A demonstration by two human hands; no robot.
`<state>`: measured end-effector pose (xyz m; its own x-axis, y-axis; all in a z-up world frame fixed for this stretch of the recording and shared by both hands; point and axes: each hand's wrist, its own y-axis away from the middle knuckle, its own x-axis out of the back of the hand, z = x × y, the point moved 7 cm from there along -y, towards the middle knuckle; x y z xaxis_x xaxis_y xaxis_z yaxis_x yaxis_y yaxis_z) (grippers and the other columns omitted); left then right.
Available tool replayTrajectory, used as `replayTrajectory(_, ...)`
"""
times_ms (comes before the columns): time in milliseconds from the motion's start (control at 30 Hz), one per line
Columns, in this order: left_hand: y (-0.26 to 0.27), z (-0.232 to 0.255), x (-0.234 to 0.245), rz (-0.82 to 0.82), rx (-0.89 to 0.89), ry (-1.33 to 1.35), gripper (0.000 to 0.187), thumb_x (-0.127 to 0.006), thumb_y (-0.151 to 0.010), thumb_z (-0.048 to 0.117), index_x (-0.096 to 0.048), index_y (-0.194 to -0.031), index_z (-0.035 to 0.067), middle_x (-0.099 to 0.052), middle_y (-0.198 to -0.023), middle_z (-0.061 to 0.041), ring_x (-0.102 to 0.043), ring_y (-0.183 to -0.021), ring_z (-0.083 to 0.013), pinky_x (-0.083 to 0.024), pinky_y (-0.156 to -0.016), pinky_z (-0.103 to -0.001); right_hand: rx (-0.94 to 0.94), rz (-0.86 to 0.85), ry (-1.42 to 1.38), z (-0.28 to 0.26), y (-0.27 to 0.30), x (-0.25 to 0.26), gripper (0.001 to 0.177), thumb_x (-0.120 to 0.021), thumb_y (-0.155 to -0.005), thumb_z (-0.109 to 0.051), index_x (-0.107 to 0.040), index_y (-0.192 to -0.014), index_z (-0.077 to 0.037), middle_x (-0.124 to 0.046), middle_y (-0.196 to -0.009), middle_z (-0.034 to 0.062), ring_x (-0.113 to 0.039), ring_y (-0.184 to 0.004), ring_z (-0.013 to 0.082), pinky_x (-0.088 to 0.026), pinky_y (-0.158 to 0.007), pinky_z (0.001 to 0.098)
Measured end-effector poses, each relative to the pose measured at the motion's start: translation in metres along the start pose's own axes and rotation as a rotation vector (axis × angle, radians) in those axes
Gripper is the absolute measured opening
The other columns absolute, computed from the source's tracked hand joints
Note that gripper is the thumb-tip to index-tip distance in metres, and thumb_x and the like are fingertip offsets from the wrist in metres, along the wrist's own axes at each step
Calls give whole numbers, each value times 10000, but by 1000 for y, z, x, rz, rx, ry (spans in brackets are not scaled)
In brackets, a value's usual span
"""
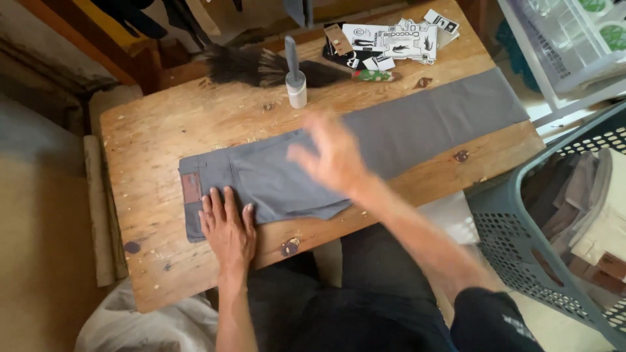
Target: A person uses a lint roller to remove lint and debris from a pair of grey pants laid out on a wooden table, flipping and folding the pants to clean all surfaces.
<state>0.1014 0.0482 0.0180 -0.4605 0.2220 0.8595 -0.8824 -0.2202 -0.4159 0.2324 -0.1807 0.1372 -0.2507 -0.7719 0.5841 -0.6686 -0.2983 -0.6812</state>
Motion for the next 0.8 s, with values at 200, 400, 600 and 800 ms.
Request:
replayTrajectory(200,-2,2,-1,-117,69,-68,596,-407,-1097,462,-463,-1557,88,-425,-1591,-211,-341,-1494,-424,-244,-1200,-580,139,-201,213,-8,120,-75,230,-657,-968,-410,-684,-916,-188,-517,-924,-2,-542,-771,237,-426,-640,382)
replayTrajectory(400,4,-9,-8,-174,134,-79,631,-358,-1087,525,-434,-1585,144,-413,-1613,-181,-323,-1512,-398,-216,-1231,-561,-306,-31,-343,26,104,-46,185,-682,-997,-156,-623,-822,-142,-555,-829,3,-607,-740,225,-497,-704,300)
replayTrajectory(600,11,-53,26,-48,100,-208,652,-539,-1038,513,-560,-1525,81,-538,-1540,-226,-469,-1441,-417,-350,-1161,-574,-1149,700,-732,170,195,12,149,-662,-1022,-176,-662,-1158,-117,-600,-1121,57,-548,-1036,187,-452,-985,366)
replayTrajectory(800,15,-102,41,-139,186,-38,693,-535,-1036,545,-553,-1527,56,-472,-1591,-234,-408,-1456,-488,-256,-1174,-655,-1298,637,-1204,180,187,46,855,-398,-997,-719,-177,-1587,-141,-481,-1466,272,-622,-1281,367,-544,-1047,490)
